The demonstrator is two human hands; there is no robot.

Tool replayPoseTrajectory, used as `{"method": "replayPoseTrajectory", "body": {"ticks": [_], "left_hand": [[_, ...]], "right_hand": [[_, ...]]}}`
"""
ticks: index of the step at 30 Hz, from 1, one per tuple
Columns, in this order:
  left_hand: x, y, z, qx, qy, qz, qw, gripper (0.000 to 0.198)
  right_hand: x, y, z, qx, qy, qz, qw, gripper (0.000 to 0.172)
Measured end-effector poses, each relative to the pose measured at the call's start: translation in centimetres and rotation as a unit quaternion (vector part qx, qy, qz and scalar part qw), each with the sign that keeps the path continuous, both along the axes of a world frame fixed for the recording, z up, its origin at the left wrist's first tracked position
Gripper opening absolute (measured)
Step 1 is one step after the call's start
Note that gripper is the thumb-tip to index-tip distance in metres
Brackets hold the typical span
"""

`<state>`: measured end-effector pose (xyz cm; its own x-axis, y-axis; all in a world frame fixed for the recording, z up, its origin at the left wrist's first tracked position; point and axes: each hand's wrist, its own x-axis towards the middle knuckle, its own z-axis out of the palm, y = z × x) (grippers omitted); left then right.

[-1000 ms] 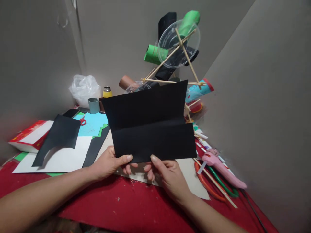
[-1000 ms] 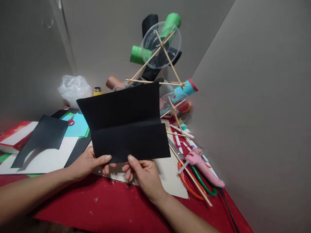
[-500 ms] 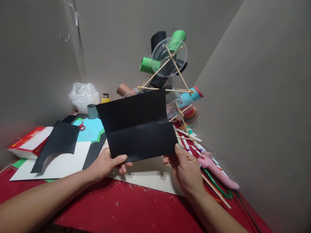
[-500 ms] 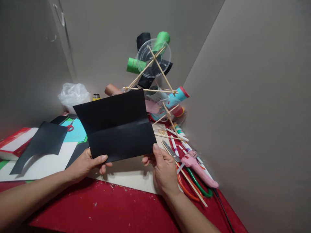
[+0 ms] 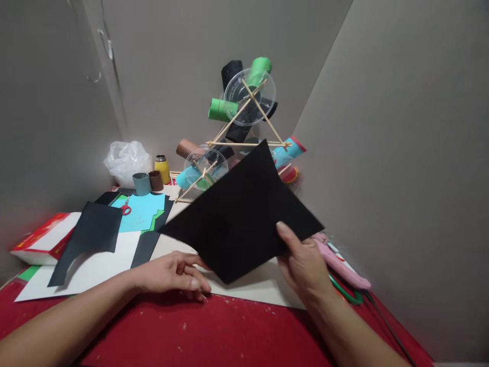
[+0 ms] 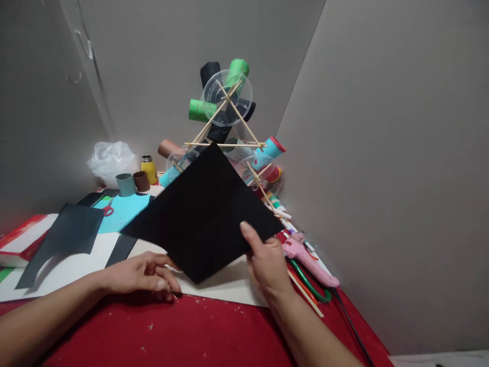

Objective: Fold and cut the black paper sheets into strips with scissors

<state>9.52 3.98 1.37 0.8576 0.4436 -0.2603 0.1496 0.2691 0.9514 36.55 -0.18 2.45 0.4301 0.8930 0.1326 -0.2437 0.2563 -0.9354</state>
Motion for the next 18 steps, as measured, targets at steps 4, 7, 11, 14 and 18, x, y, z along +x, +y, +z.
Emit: {"method": "replayPoseTrajectory", "body": {"ticks": [4, 7, 11, 14, 18], "left_hand": [[0.0, 0.8, 0.6, 0.022, -0.016, 0.139, 0.99, 0.033], [-0.2, 1.4, 1.1, 0.027, -0.058, 0.243, 0.968, 0.03], [-0.4, 1.8, 1.8, 0.031, -0.069, 0.295, 0.953, 0.027], [-0.2, 2.0, 2.5, 0.019, -0.044, 0.299, 0.953, 0.034], [0.9, 2.8, 3.4, -0.046, 0.006, 0.215, 0.975, 0.045]], "right_hand": [[1.7, 0.3, 1.9, 0.006, 0.09, -0.069, 0.994, 0.026], [2.2, 0.3, 2.1, -0.061, 0.074, 0.02, 0.995, 0.027], [1.5, 0.0, 1.3, -0.173, 0.029, 0.206, 0.963, 0.027], [0.5, -0.4, 0.7, -0.18, -0.03, 0.269, 0.946, 0.029], [-0.4, -0.7, 0.2, -0.181, -0.076, 0.312, 0.93, 0.035]]}}
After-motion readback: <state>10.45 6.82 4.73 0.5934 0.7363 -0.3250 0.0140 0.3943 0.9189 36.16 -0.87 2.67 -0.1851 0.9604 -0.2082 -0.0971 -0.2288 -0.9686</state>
